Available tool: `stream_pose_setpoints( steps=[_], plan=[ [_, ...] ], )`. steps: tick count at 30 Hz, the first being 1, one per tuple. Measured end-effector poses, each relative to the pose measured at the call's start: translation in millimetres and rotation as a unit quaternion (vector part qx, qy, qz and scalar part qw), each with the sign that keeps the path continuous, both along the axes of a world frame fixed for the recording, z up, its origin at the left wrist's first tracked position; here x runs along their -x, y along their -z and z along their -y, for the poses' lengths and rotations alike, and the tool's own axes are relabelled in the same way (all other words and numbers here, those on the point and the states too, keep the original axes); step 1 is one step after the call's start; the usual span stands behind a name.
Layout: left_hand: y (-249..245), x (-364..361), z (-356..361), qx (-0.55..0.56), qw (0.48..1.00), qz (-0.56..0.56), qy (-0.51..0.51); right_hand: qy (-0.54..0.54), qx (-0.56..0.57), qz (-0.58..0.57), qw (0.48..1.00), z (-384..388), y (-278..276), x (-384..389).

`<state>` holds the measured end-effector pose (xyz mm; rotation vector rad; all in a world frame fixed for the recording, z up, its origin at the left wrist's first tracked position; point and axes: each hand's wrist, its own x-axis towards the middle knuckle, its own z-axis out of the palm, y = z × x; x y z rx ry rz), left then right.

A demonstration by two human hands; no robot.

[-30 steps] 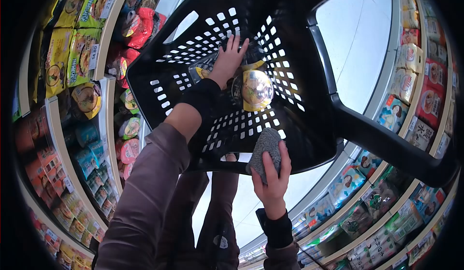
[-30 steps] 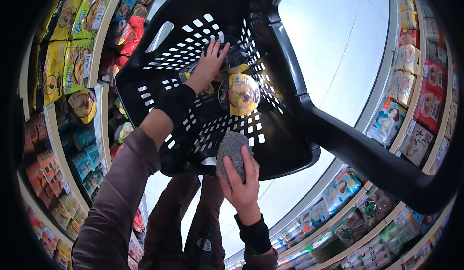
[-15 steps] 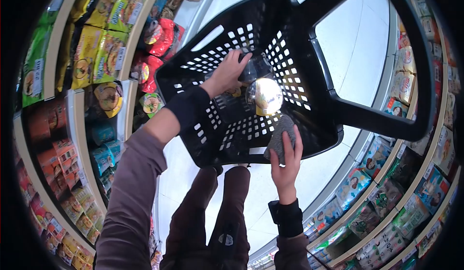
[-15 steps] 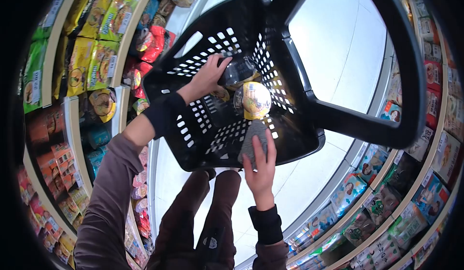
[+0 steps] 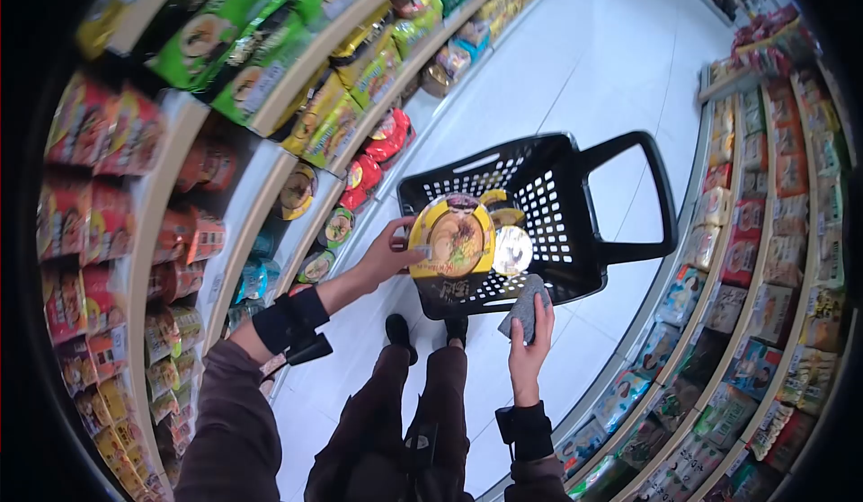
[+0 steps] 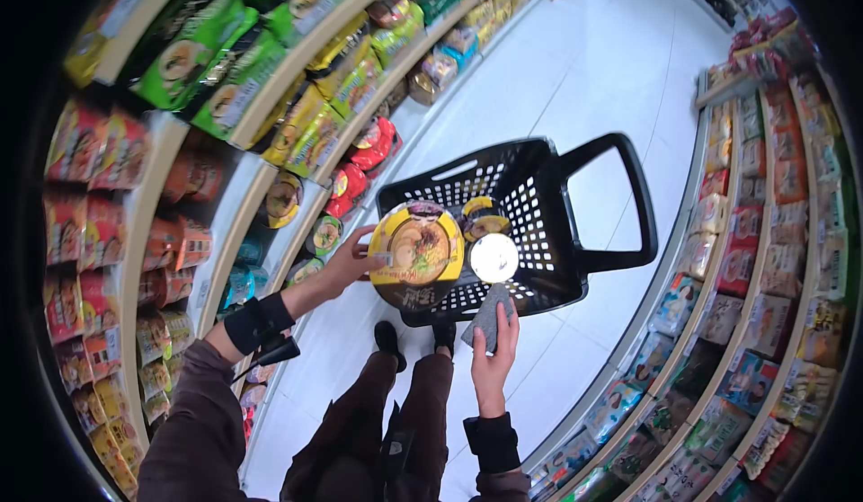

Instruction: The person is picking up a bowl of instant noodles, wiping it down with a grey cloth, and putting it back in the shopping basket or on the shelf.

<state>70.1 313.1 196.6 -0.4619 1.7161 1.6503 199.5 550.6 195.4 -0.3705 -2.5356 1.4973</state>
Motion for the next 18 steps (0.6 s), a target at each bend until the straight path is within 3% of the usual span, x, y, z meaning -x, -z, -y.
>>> stream_pose_setpoints(
  steps=[7, 13, 17, 18],
  plan=[
    [-137, -73, 70, -0.14, 0.988, 0.011, -0.069, -0.084, 0.0, -0.116, 0.99, 56, -138, 4],
    [-209, -129, 107, -0.206, 0.969, -0.115, -0.077, -0.225, -0.055, -0.23, 0.945, 106, -237, 3],
    [-221, -163, 121, -0.193, 0.964, -0.163, -0.083, -0.259, -0.102, -0.238, 0.93, 145, -274, -3],
    [-225, -171, 124, -0.191, 0.963, -0.171, -0.085, -0.311, -0.102, -0.233, 0.915, 154, -278, -6]
  ],
)
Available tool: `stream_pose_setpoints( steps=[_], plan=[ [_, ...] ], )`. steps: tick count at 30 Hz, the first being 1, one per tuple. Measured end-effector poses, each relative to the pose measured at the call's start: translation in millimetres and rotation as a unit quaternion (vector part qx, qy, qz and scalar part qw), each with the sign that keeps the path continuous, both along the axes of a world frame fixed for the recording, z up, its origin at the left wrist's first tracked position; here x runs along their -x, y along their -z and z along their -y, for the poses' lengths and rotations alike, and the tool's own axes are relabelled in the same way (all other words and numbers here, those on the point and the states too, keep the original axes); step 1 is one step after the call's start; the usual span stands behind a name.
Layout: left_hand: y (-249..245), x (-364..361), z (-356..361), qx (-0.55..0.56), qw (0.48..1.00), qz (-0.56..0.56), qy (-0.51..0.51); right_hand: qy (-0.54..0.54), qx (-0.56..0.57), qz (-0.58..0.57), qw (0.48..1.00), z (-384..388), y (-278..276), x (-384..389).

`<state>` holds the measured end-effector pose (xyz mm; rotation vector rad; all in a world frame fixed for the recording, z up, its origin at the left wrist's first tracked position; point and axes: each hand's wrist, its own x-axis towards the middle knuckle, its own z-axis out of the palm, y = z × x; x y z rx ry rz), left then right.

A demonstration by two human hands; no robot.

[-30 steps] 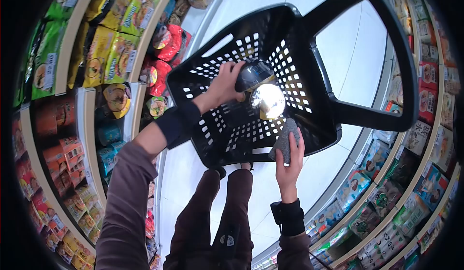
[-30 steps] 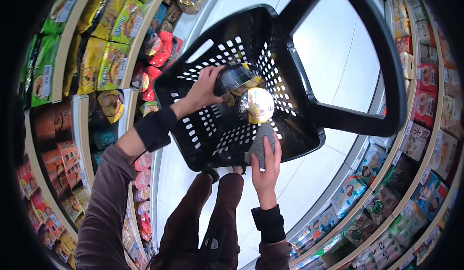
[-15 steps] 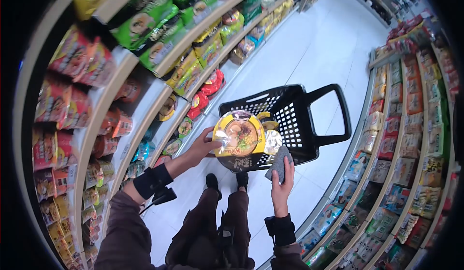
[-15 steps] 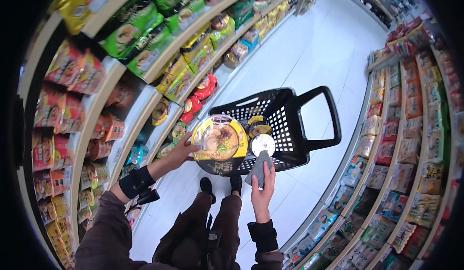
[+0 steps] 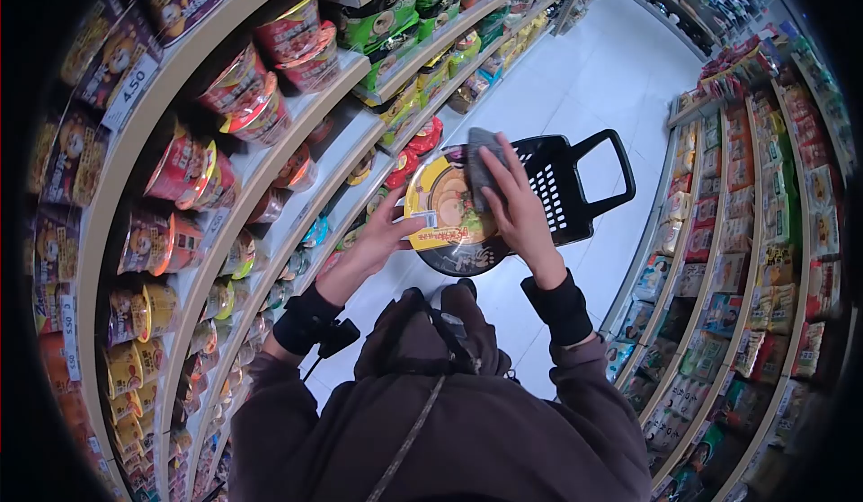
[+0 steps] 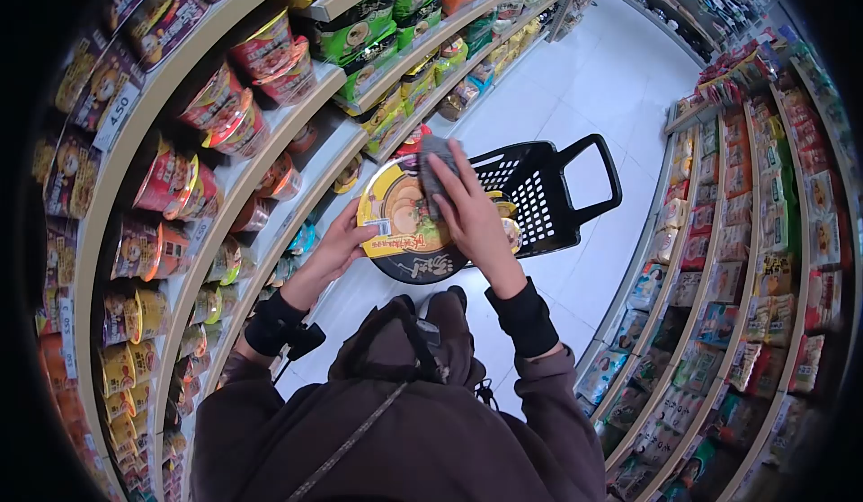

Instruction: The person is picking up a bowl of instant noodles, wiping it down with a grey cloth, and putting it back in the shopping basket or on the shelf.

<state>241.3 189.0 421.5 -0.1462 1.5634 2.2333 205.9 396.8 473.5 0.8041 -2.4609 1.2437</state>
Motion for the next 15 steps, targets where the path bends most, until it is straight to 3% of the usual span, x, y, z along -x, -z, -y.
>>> stream_pose_setpoints(
  steps=[3, 5, 9, 11, 12, 13, 14, 15],
  plan=[
    [-3, -19, 11, -0.012, 1.0, 0.014, -0.006, -0.106, -0.096, -0.017, 0.99, 23, -12, -18],
    [-4, -30, 20, -0.028, 0.999, 0.002, -0.034, -0.113, -0.139, -0.074, 0.981, 28, -18, -26],
    [-13, -44, 37, -0.061, 0.997, -0.009, -0.041, -0.034, 0.01, -0.005, 0.999, 10, -20, -37],
    [-18, -49, 42, -0.057, 0.997, -0.023, -0.044, -0.019, 0.169, 0.165, 0.972, -5, 8, -33],
    [-21, -51, 44, -0.06, 0.997, -0.012, -0.047, -0.021, 0.167, 0.166, 0.972, -10, 15, -34],
    [-23, -52, 47, -0.063, 0.997, -0.001, -0.05, -0.098, 0.27, 0.327, 0.9, -13, 20, -37],
    [-25, -52, 48, -0.063, 0.997, 0.001, -0.051, -0.167, 0.361, 0.473, 0.786, -14, 23, -42],
    [-26, -52, 50, -0.052, 0.997, 0.005, -0.057, -0.178, 0.382, 0.516, 0.746, -10, 19, -51]
  ],
)
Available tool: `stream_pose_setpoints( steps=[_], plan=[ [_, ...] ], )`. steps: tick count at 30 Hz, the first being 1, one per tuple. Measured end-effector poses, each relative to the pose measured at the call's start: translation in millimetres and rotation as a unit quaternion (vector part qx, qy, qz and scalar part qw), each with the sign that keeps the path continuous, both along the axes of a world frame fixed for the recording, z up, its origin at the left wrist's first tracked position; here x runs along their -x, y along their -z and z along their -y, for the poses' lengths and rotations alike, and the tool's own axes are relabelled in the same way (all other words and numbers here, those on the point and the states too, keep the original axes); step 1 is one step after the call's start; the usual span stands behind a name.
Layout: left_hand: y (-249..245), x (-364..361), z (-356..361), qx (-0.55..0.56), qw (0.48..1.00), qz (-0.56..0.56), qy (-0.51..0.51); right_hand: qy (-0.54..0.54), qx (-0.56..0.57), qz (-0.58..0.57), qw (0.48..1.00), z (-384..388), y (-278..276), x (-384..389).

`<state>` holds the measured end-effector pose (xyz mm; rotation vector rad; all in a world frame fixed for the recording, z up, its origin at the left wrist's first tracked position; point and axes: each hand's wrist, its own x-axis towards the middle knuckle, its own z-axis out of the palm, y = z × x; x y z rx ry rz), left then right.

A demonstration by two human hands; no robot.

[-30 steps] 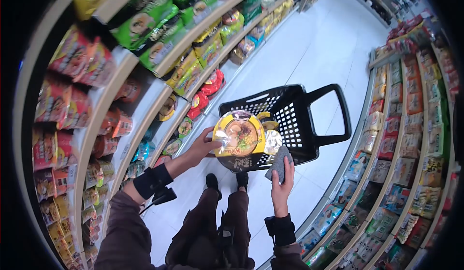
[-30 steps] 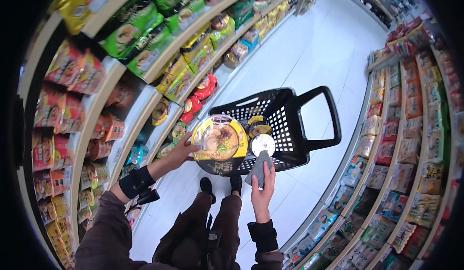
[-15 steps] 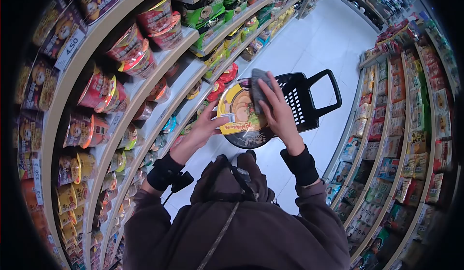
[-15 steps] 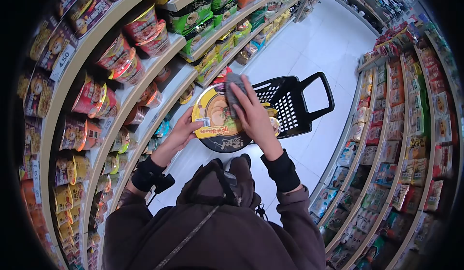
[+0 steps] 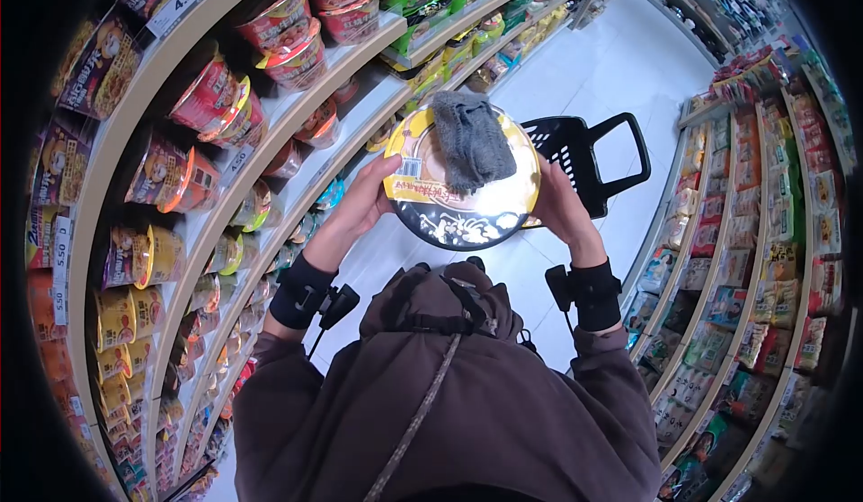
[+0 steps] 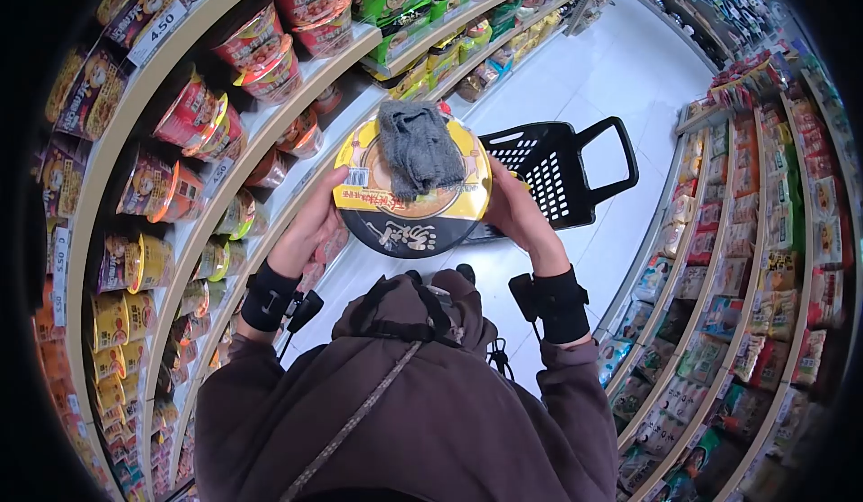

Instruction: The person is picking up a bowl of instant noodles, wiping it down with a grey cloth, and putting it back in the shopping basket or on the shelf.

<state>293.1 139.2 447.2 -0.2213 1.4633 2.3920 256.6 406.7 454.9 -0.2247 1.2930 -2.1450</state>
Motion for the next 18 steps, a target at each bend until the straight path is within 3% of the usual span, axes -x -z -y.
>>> stream_pose_setpoints(
  steps=[4, 8, 14, 15, 16, 17, 18],
  plan=[
    [-4, 6, 6, 0.01, 0.998, -0.032, 0.051, 0.041, -0.051, 0.06, 0.996, 1, 5, -18],
    [-4, 12, 6, 0.002, 0.998, -0.021, 0.059, -0.006, 0.027, 0.09, 0.996, -7, 38, -15],
    [-14, 12, -1, 0.11, 0.993, -0.011, 0.038, 0.071, 0.075, 0.024, 0.994, 7, 36, -30],
    [-27, 7, -7, 0.323, 0.926, -0.19, -0.039, 0.097, 0.079, 0.024, 0.992, 10, 34, -33],
    [-39, 2, -13, 0.507, 0.778, -0.354, -0.113, 0.1, 0.079, 0.026, 0.992, 13, 32, -35],
    [-48, -2, -20, 0.507, 0.78, -0.352, -0.11, 0.124, 0.064, -0.001, 0.99, 17, 30, -36],
    [-56, -7, -28, 0.527, 0.735, -0.415, -0.095, 0.148, 0.049, -0.027, 0.987, 21, 28, -37]
  ],
)
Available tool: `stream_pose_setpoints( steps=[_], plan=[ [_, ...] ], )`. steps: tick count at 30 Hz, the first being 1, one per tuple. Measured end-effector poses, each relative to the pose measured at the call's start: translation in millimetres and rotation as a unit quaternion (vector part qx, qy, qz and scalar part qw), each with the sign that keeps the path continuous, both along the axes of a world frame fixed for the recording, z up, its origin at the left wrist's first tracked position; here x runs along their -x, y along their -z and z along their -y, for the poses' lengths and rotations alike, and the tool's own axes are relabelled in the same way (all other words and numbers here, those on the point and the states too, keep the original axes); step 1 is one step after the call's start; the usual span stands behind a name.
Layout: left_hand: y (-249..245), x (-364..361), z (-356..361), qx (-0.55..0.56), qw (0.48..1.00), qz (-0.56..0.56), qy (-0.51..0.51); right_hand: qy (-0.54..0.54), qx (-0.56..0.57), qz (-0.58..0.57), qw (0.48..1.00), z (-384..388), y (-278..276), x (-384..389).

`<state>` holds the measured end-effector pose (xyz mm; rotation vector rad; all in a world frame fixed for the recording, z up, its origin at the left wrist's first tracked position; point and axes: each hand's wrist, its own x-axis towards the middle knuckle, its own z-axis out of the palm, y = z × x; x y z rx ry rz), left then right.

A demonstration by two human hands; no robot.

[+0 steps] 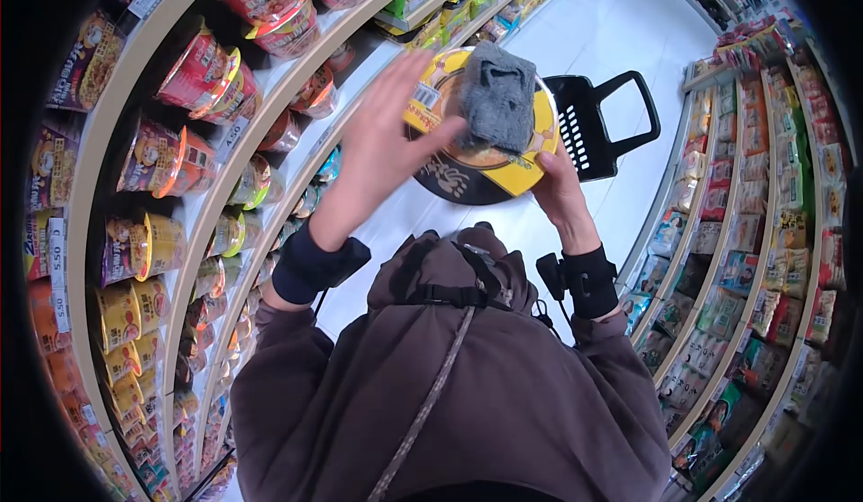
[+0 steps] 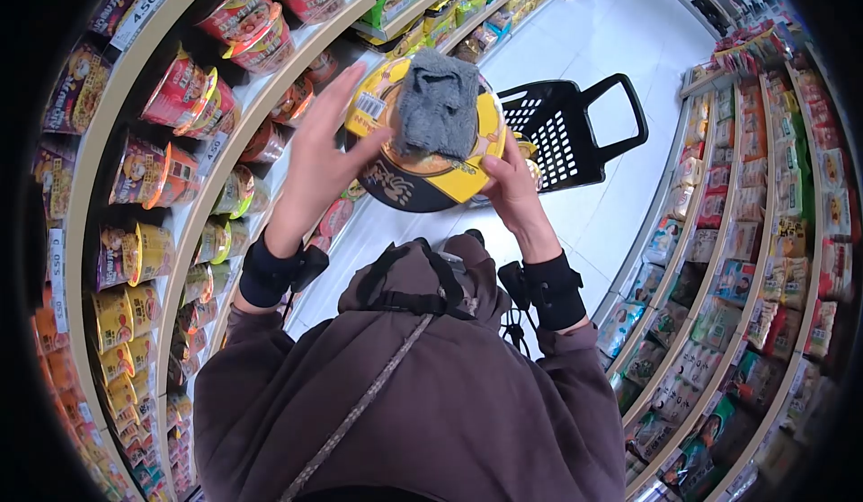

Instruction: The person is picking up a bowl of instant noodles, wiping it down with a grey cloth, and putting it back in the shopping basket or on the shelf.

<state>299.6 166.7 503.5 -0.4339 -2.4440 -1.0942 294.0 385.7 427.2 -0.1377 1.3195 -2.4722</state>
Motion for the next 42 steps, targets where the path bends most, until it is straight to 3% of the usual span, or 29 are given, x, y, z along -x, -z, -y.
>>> stream_pose_setpoints(
  steps=[1, 4, 5, 10, 12, 14, 20, 24, 26, 37, 42],
  plan=[
    [-3, -3, -7, 0.05, 0.997, -0.055, 0.031, 0.014, -0.015, -0.001, 1.0, 5, -4, -2],
    [13, 2, -26, 0.073, 0.995, -0.033, 0.063, 0.025, -0.116, -0.044, 0.992, 8, 2, -4],
    [17, 5, -29, 0.146, 0.984, -0.081, 0.062, 0.039, -0.104, -0.047, 0.993, 11, 4, -5],
    [20, -13, -39, 0.103, 0.984, -0.052, 0.138, 0.083, -0.048, -0.032, 0.995, 8, -1, -3],
    [19, -27, -38, 0.144, 0.965, -0.005, 0.217, 0.106, -0.01, -0.029, 0.994, 3, -7, -1],
    [19, -36, -38, 0.15, 0.962, 0.003, 0.229, 0.117, -0.019, -0.04, 0.992, 2, -14, 1],
    [17, -30, -40, 0.136, 0.969, -0.028, 0.205, 0.101, -0.038, -0.048, 0.993, 5, -9, -2],
    [24, -8, -32, 0.274, 0.949, -0.091, 0.123, 0.054, -0.107, -0.044, 0.992, 10, -1, -5],
    [25, 0, -30, 0.215, 0.966, -0.093, 0.107, 0.017, -0.088, -0.051, 0.995, 14, -3, -8],
    [26, 23, -3, 0.086, 0.993, -0.038, 0.073, 0.034, -0.1, -0.043, 0.994, 20, -6, -17],
    [57, 35, 29, 0.077, 0.995, -0.056, 0.004, 0.057, -0.104, -0.07, 0.99, 11, -2, -16]
  ],
)
